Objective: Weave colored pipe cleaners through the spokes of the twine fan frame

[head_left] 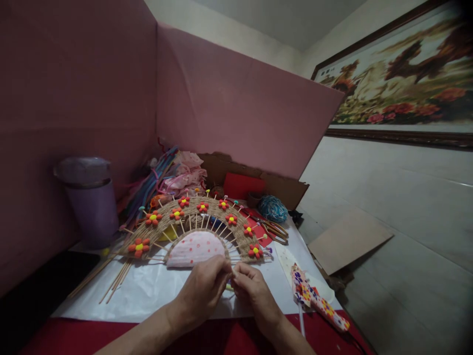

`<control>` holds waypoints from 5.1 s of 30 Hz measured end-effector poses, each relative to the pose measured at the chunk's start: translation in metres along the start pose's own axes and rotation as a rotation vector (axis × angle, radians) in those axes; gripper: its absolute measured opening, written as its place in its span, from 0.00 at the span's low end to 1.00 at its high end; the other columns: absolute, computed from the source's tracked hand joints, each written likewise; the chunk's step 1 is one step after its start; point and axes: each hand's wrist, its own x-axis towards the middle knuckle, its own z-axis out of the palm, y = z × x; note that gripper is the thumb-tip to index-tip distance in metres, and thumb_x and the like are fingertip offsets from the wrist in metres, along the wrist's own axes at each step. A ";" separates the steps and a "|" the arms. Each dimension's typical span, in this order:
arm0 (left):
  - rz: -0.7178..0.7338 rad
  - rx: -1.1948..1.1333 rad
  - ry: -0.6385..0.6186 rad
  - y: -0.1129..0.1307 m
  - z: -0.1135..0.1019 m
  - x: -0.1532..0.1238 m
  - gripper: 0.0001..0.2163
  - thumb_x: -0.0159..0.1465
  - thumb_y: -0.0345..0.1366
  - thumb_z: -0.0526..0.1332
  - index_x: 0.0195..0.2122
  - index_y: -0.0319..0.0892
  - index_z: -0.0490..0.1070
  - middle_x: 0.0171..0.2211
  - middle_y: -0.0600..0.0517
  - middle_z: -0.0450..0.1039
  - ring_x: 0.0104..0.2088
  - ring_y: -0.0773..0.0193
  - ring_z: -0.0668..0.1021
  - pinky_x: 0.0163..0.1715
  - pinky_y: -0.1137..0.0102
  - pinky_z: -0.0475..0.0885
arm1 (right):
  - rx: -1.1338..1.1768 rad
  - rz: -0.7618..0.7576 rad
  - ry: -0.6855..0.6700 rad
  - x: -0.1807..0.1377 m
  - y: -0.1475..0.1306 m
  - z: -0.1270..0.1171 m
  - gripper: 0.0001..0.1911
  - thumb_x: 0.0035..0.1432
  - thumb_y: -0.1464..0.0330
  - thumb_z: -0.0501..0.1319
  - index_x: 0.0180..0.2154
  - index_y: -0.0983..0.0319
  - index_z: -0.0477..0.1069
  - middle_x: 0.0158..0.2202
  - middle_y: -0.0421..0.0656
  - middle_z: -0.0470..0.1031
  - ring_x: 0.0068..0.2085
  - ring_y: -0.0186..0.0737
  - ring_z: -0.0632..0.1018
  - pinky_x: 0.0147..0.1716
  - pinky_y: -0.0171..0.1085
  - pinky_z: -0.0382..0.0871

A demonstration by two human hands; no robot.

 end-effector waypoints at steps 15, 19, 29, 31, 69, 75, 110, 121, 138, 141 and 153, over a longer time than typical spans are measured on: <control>-0.175 -0.230 -0.081 0.000 -0.005 0.007 0.08 0.61 0.35 0.55 0.32 0.39 0.72 0.26 0.50 0.73 0.25 0.67 0.71 0.25 0.75 0.65 | -0.110 0.000 0.009 0.003 0.002 -0.004 0.09 0.47 0.67 0.57 0.20 0.62 0.60 0.13 0.30 0.50 0.16 0.26 0.49 0.17 0.30 0.40; -0.229 -0.311 -0.095 -0.001 -0.004 0.007 0.09 0.61 0.38 0.55 0.31 0.39 0.71 0.24 0.51 0.71 0.21 0.69 0.69 0.20 0.77 0.64 | -0.123 0.015 0.014 0.002 0.001 -0.002 0.08 0.47 0.67 0.56 0.20 0.62 0.60 0.13 0.30 0.50 0.16 0.26 0.49 0.17 0.31 0.40; -0.390 -0.541 -0.082 0.002 -0.001 0.007 0.11 0.59 0.41 0.57 0.27 0.37 0.66 0.19 0.56 0.65 0.16 0.72 0.66 0.15 0.77 0.64 | -0.294 -0.149 -0.021 -0.002 0.001 -0.002 0.12 0.54 0.66 0.55 0.21 0.63 0.60 0.18 0.34 0.55 0.21 0.29 0.56 0.21 0.30 0.50; -0.399 -0.559 -0.071 0.003 -0.002 0.008 0.10 0.58 0.40 0.57 0.26 0.37 0.66 0.17 0.57 0.63 0.15 0.72 0.66 0.15 0.77 0.63 | -0.342 -0.202 -0.026 -0.004 0.000 -0.001 0.13 0.55 0.65 0.55 0.21 0.63 0.60 0.20 0.35 0.57 0.24 0.30 0.58 0.24 0.31 0.53; -0.488 -0.766 -0.165 -0.004 -0.015 0.015 0.13 0.51 0.42 0.65 0.26 0.37 0.65 0.16 0.55 0.69 0.14 0.70 0.70 0.14 0.76 0.67 | -0.541 -0.352 0.024 -0.011 -0.001 -0.001 0.15 0.61 0.63 0.51 0.24 0.63 0.61 0.22 0.36 0.58 0.25 0.31 0.60 0.25 0.32 0.53; -0.494 -0.799 -0.197 0.000 -0.018 0.016 0.15 0.51 0.44 0.64 0.27 0.38 0.63 0.18 0.56 0.68 0.13 0.72 0.69 0.15 0.73 0.70 | -0.509 -0.341 0.043 -0.011 0.001 -0.002 0.15 0.61 0.63 0.51 0.25 0.62 0.61 0.22 0.35 0.57 0.25 0.31 0.60 0.25 0.32 0.53; -0.282 -0.336 0.022 0.005 -0.006 0.008 0.07 0.59 0.36 0.57 0.28 0.38 0.66 0.24 0.54 0.64 0.26 0.68 0.67 0.25 0.75 0.63 | -0.574 -0.461 0.057 -0.013 0.013 0.008 0.11 0.62 0.68 0.50 0.27 0.62 0.62 0.23 0.36 0.59 0.25 0.31 0.61 0.25 0.32 0.54; -0.424 -0.678 -0.146 -0.002 -0.007 0.011 0.13 0.57 0.43 0.60 0.29 0.37 0.67 0.20 0.57 0.65 0.15 0.74 0.66 0.13 0.78 0.64 | -0.685 -0.508 0.114 -0.012 0.010 0.004 0.10 0.59 0.71 0.50 0.26 0.61 0.62 0.21 0.35 0.58 0.23 0.31 0.59 0.23 0.32 0.54; -0.481 -0.697 -0.064 -0.002 -0.004 0.012 0.14 0.52 0.44 0.63 0.23 0.38 0.64 0.15 0.59 0.61 0.13 0.73 0.64 0.10 0.78 0.63 | -0.777 -0.497 0.123 -0.010 0.012 0.004 0.09 0.57 0.72 0.52 0.24 0.61 0.61 0.20 0.34 0.58 0.21 0.30 0.59 0.23 0.32 0.52; -0.489 -0.686 -0.053 -0.004 -0.002 0.012 0.14 0.53 0.44 0.62 0.23 0.38 0.64 0.16 0.58 0.64 0.13 0.73 0.65 0.11 0.78 0.64 | -0.770 -0.478 0.118 -0.010 0.011 0.003 0.09 0.58 0.71 0.52 0.25 0.62 0.62 0.20 0.35 0.60 0.21 0.30 0.60 0.22 0.32 0.52; -0.477 -0.638 -0.199 0.000 -0.020 0.016 0.10 0.52 0.39 0.62 0.25 0.36 0.68 0.16 0.57 0.66 0.13 0.73 0.67 0.12 0.78 0.65 | -0.785 -0.441 0.060 -0.013 0.003 0.001 0.07 0.56 0.73 0.52 0.26 0.62 0.63 0.18 0.33 0.54 0.20 0.29 0.56 0.21 0.32 0.49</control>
